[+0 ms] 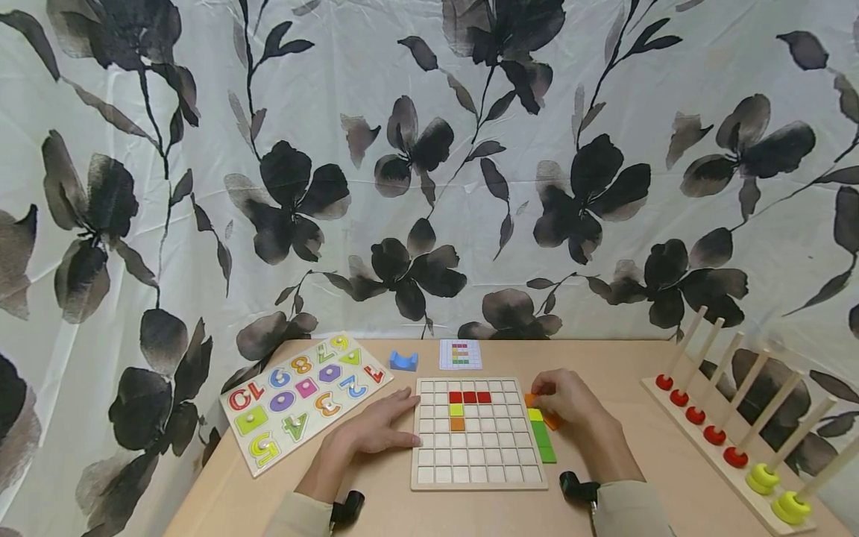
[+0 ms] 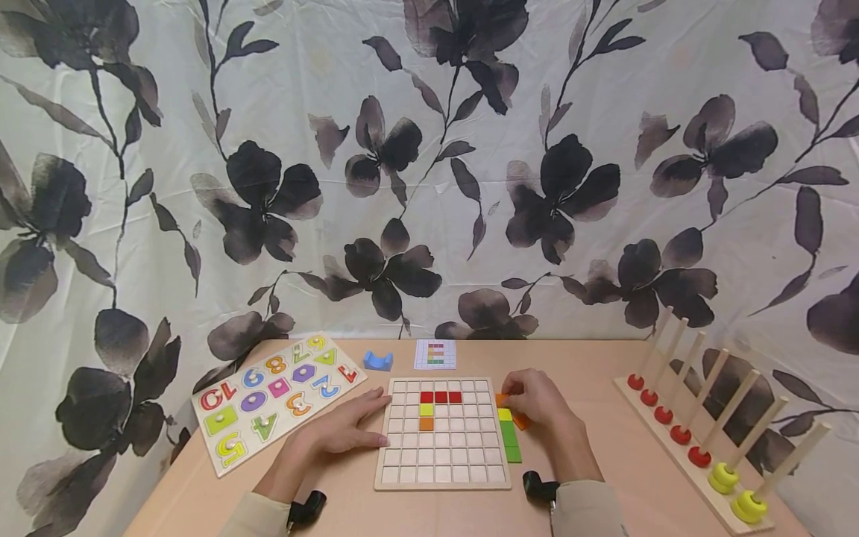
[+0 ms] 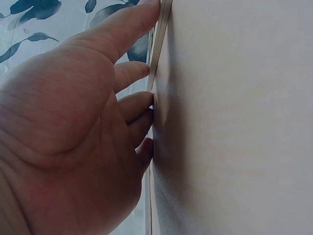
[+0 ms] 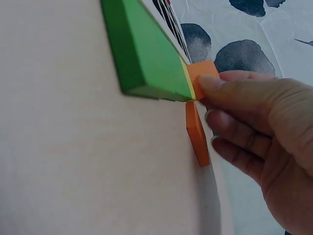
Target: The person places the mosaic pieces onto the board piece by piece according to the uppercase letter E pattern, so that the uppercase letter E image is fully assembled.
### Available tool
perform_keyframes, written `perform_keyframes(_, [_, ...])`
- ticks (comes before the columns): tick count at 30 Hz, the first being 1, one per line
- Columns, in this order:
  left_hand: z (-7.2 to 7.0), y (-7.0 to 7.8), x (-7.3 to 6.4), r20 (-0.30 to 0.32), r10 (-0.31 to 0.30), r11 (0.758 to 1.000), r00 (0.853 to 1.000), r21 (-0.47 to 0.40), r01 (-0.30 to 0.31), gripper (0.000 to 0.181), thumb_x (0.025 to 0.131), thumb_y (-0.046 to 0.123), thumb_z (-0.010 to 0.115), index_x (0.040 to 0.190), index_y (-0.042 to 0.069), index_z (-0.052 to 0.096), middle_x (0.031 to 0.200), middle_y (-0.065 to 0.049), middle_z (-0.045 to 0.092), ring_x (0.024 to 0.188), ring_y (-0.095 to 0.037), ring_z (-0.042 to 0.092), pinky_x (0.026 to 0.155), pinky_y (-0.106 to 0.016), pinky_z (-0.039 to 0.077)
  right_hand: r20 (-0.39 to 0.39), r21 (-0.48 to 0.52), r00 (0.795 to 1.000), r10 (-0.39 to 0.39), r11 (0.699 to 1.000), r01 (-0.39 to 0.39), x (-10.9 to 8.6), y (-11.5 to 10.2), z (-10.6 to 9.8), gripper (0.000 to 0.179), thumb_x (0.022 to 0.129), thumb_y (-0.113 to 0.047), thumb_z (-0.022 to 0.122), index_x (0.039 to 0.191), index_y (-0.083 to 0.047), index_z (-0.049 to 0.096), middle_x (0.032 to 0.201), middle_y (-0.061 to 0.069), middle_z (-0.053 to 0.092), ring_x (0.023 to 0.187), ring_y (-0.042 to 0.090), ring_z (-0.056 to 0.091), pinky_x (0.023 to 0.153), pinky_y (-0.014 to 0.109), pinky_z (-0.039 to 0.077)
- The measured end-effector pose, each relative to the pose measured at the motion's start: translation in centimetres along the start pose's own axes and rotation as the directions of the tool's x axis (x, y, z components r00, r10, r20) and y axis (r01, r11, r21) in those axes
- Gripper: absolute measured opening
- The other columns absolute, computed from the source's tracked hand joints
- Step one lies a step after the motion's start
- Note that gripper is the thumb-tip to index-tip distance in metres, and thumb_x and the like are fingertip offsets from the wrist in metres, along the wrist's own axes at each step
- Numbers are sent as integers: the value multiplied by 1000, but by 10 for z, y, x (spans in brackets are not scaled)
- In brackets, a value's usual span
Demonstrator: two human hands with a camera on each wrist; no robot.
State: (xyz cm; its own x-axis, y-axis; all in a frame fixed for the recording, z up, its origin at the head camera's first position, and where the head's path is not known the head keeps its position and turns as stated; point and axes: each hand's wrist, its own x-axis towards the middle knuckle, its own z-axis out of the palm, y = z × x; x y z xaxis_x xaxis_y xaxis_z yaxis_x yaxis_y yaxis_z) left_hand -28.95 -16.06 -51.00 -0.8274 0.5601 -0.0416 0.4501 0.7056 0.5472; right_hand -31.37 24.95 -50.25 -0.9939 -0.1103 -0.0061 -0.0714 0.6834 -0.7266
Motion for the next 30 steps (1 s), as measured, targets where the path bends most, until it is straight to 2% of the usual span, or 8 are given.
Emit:
perform_keyframes(5, [0,1,0,2,-2,1000,1000,0,2,84,92,52,75,159,12,44,170,-19,28,158,-39,26,128,-59,24,-15,94,1000,18,995,-17,-2,-2,-2,10,95,-7,74,102,-14,75,99,7,67,87,24,59,68,29,58])
perform_keyframes(13, [0,1,0,5,0,1000,1000,-6,0,84,92,52,75,159,11,44,170,-19,28,158,-39,26,128,-59,24,-49,114,999,-9,993,15,-4,-9,-5,11,100,-13,69,109,-21,73,107,6,65,97,27,57,71,29,58])
perform_keyframes(19, [0,1,0,2,-4,1000,1000,-5,4,85,92,52,75,158,10,44,170,-20,28,158,-39,27,127,-60,25,-65,130,995,-73,988,81,-2,-17,-2,15,99,-12,71,113,-18,76,103,4,69,97,26,57,77,28,54])
perform_keyframes(24, [0,1,0,-1,-4,1000,1000,-7,4,85,92,52,75,158,10,44,170,-20,28,158,-40,27,127,-60,24,-40,120,990,-136,983,139,0,-27,5,24,97,-7,71,120,-10,75,107,2,72,97,23,60,82,24,54])
perform_keyframes(30, [0,3,-1,0,-2,1000,1000,-9,2,84,92,51,75,158,10,44,170,-20,28,158,-40,27,127,-60,24,-19,120,979,-205,971,206,2,-35,11,28,95,-5,74,122,-10,75,112,1,74,95,21,63,82,21,56])
